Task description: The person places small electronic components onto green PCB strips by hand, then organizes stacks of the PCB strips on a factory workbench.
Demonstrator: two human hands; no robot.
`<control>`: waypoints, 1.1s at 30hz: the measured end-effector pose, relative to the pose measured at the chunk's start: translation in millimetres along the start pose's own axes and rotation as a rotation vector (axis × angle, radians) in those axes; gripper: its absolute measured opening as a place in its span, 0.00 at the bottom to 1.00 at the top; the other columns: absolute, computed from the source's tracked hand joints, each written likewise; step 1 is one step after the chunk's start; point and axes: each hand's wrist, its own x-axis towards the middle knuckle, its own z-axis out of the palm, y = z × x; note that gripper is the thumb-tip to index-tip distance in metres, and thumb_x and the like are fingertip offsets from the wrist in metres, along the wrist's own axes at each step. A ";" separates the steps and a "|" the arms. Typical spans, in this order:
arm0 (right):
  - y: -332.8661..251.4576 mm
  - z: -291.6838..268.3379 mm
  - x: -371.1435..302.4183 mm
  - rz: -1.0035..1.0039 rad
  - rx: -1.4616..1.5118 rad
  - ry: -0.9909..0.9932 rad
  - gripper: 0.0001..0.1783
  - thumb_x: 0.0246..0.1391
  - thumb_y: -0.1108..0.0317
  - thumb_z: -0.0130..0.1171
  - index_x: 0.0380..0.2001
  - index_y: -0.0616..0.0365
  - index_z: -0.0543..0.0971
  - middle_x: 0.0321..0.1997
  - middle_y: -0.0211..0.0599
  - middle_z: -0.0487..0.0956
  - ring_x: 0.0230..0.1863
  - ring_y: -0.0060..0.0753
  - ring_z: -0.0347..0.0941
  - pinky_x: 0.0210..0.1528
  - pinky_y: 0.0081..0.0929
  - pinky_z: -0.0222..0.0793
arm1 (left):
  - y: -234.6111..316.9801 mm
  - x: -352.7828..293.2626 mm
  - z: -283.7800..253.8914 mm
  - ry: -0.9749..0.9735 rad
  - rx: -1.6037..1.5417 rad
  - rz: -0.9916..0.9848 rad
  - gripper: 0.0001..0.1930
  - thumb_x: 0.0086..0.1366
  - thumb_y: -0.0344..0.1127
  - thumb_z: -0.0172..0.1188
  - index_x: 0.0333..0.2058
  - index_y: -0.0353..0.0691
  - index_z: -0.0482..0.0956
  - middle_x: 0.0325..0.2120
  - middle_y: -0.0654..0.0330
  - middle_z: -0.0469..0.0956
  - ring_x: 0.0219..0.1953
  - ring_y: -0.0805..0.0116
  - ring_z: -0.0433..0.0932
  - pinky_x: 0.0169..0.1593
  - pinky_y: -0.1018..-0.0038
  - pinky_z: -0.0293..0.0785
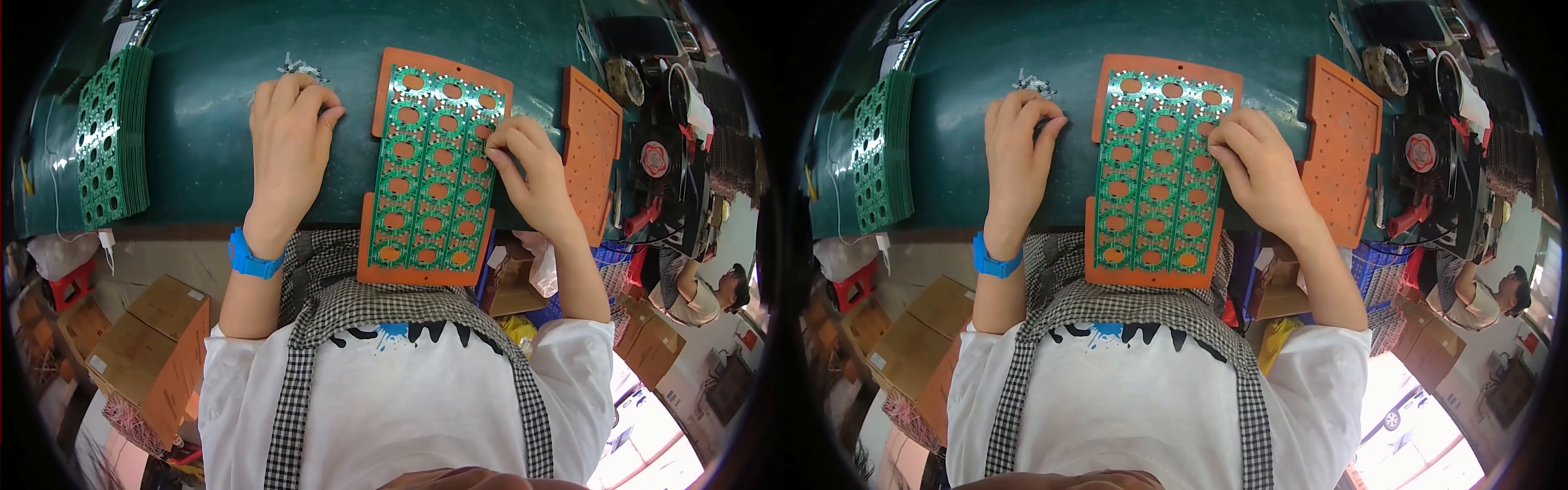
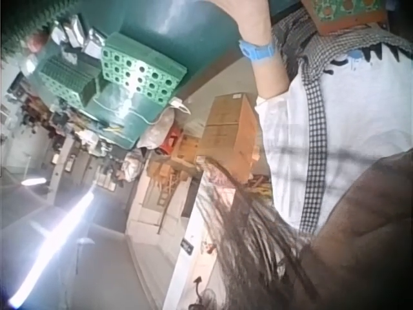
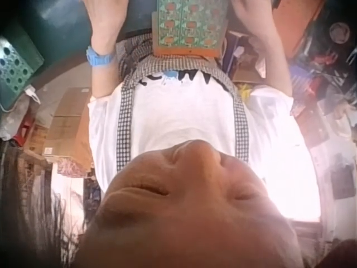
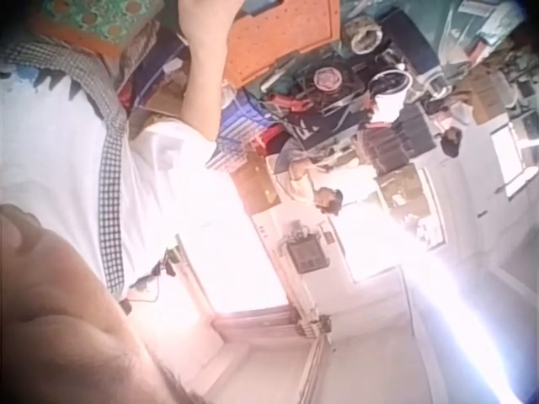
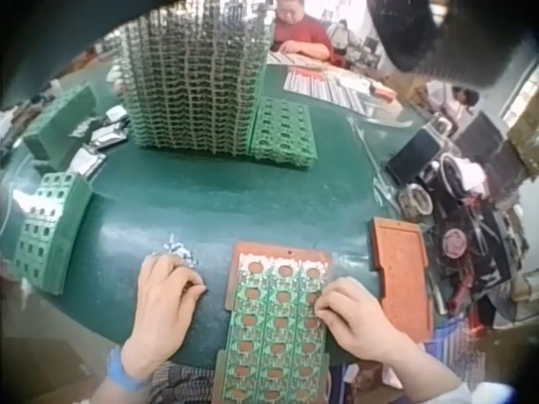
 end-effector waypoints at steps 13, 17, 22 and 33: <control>3.1 11.1 -17.1 -0.152 -0.271 0.231 0.10 0.44 0.77 0.64 0.33 0.60 0.80 0.34 0.37 0.78 0.36 0.38 0.76 0.36 0.29 0.73 | 39.7 -20.0 -14.4 -0.122 -1.010 -0.510 0.10 0.60 0.20 0.58 0.41 0.31 0.77 0.35 0.59 0.79 0.34 0.74 0.80 0.38 0.81 0.76; 1.2 12.7 -16.0 -0.118 -0.266 0.265 0.10 0.44 0.78 0.64 0.34 0.61 0.81 0.35 0.37 0.79 0.35 0.36 0.77 0.35 0.26 0.72 | 53.6 -24.8 -15.6 -0.264 -1.086 -0.478 0.11 0.60 0.20 0.57 0.42 0.31 0.77 0.35 0.58 0.79 0.37 0.72 0.81 0.41 0.80 0.77; 0.5 11.2 -14.5 -0.137 -0.258 0.257 0.09 0.45 0.78 0.64 0.33 0.61 0.81 0.34 0.37 0.79 0.35 0.36 0.77 0.35 0.26 0.72 | 56.3 -30.7 -13.7 -0.309 -1.023 -0.386 0.12 0.60 0.20 0.57 0.43 0.33 0.76 0.35 0.59 0.80 0.40 0.72 0.80 0.43 0.78 0.77; 2.4 12.8 -15.5 -0.195 -0.286 0.254 0.09 0.43 0.76 0.64 0.32 0.60 0.81 0.33 0.36 0.78 0.34 0.37 0.76 0.33 0.30 0.73 | 61.6 -36.3 -9.2 -0.353 -1.077 -0.386 0.13 0.60 0.20 0.57 0.44 0.33 0.76 0.35 0.57 0.79 0.40 0.72 0.80 0.42 0.79 0.77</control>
